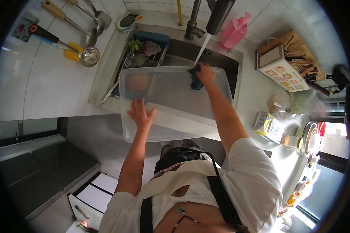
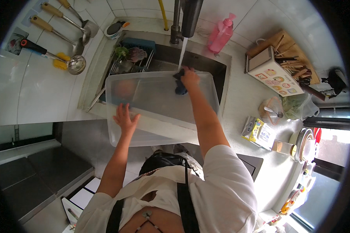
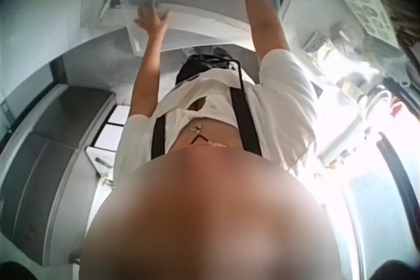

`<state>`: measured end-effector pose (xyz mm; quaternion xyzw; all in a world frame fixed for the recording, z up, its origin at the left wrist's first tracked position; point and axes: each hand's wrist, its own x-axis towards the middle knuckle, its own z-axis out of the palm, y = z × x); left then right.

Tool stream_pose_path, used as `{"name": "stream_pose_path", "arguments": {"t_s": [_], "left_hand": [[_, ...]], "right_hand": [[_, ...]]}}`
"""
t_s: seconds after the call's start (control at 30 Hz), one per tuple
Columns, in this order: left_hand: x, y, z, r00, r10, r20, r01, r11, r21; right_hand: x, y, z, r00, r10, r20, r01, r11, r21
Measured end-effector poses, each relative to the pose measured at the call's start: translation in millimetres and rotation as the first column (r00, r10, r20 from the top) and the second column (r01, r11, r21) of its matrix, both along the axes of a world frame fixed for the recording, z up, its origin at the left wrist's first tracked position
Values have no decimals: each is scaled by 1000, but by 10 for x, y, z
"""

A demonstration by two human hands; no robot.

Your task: The person picks up a plastic tray from a counter, moves to a sink, and wipes both sides of the tray with a cloth under running water before wringing out the cloth.

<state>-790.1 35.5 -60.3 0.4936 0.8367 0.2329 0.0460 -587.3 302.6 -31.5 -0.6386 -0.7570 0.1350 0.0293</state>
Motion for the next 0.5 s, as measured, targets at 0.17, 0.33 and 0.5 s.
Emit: {"name": "stream_pose_path", "arguments": {"t_s": [0.17,0.33,0.5], "left_hand": [[3,-2,-1,999,-13,-29,13,1000,7],[-14,10,3,1000,-8,13,9,999,-40],[-34,14,2,999,-37,6,37,998,-58]], "right_hand": [[607,216,35,978,-178,111,176,984,28],[862,65,138,943,-269,195,292,951,-102],[1088,-346,141,952,-265,151,281,955,-97]]}}
